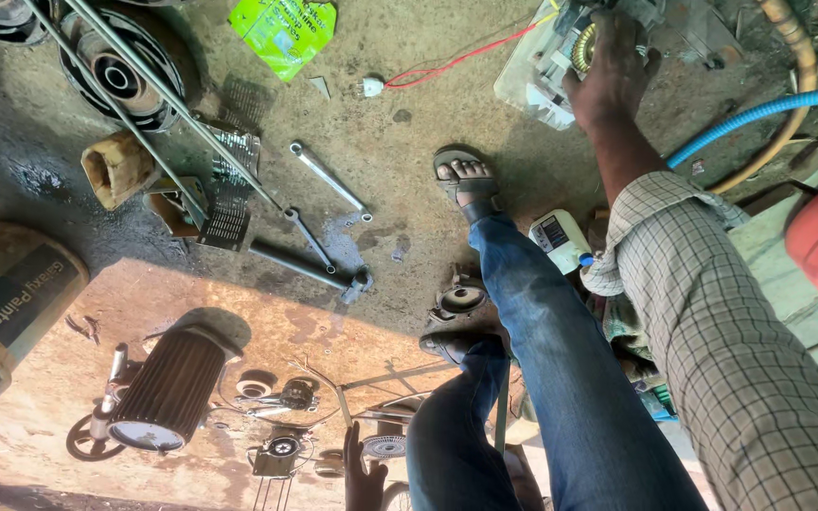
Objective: The person uses pliers to cut and remove green wire from a cylindrical motor component held by another person. The person then picks up a small motor part from the floor and continues to adjust the wires inside the cylinder.
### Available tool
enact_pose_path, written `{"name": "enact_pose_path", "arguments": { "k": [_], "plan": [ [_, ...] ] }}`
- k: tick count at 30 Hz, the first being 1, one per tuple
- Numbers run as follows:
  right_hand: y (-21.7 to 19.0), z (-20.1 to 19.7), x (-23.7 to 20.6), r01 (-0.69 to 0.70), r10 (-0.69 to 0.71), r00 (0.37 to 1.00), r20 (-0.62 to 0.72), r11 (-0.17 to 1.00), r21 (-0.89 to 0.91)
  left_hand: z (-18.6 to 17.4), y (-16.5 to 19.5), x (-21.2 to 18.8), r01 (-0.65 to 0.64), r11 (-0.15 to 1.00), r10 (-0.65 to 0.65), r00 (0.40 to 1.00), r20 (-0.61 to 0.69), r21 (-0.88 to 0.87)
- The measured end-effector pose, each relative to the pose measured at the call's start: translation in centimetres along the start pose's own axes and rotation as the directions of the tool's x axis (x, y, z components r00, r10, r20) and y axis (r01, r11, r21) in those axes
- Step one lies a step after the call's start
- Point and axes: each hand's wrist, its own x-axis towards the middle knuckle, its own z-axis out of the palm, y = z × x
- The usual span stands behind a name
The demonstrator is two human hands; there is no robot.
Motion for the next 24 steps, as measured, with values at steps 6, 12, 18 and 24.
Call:
{"name": "enact_pose_path", "arguments": {
  "k": [6, 12, 18, 24],
  "plan": [
    [-1.6, -2.4, -0.8, 0.014, -0.021, 0.996, 0.087, 0.997, 0.082, -0.9, -1.3, -1.3, -0.188, 0.982, 0.188, 0.982, -0.011, -0.018],
    [-2.9, -4.4, -6.4, 0.032, -0.03, 0.999, -0.014, 0.987, 0.159, -2.3, -3.8, -5.6, -0.147, 0.972, 0.149, 0.989, 0.0, -0.181],
    [-7.7, -8.3, -18.5, 0.151, -0.165, 0.984, 0.061, 0.97, 0.193, -4.5, -8.8, -12.8, -0.091, 0.964, 0.07, 0.993, -0.091, -0.25],
    [-15.6, -17.1, -32.0, 0.152, -0.186, 0.972, 0.146, 0.965, 0.215, -6.1, -19.0, -24.1, -0.133, 0.783, -0.011, 0.974, -0.227, -0.608]
  ]
}}
